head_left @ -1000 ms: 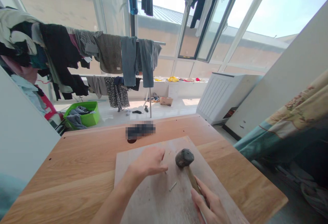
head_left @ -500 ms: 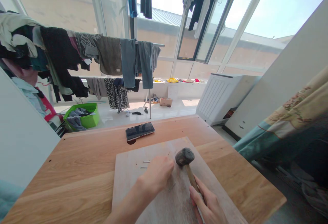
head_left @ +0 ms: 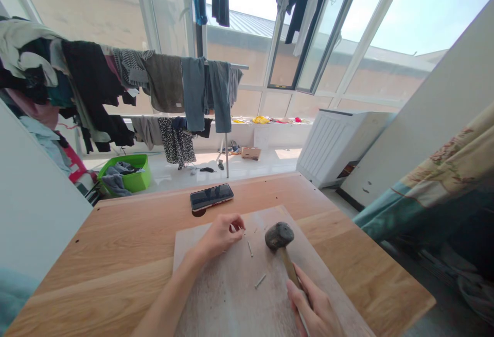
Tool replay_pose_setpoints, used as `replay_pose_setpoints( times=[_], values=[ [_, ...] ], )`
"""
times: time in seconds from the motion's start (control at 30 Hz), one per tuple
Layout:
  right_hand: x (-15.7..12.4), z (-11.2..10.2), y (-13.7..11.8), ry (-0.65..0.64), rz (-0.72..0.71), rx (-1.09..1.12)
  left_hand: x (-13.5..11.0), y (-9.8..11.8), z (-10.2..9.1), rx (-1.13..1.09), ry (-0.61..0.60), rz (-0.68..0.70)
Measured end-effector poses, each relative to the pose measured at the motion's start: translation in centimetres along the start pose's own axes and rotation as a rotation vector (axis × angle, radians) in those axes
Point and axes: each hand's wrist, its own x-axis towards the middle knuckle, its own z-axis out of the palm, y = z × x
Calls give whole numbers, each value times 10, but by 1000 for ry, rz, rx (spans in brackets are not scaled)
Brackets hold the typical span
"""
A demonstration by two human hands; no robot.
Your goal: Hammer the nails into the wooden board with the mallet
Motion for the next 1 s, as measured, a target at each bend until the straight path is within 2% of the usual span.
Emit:
replay_pose_setpoints(
  times=[0.13,0.33,0.43,0.63,0.73,0.87,1.0],
  values=[
    [0,-3,0,-10,-5,-28,-2,4,3,46,3,52],
    [0,-8,3,1,-67,-93,-3,-1,6,16,27,53],
    [0,-5,4,15,-39,-66,-4,-3,7,4,31,57],
    [1,0,3,-55,-13,48,-5,-6,10,-20,20,72],
    [3,3,-7,-79,-41,77,-5,-8,11,-58,25,54],
    [8,11,-33,-141,-101,124,-5,-8,10,-72,34,42],
    [13,19,-56,-184,-144,70,-4,-6,10,-72,43,51]
  ],
)
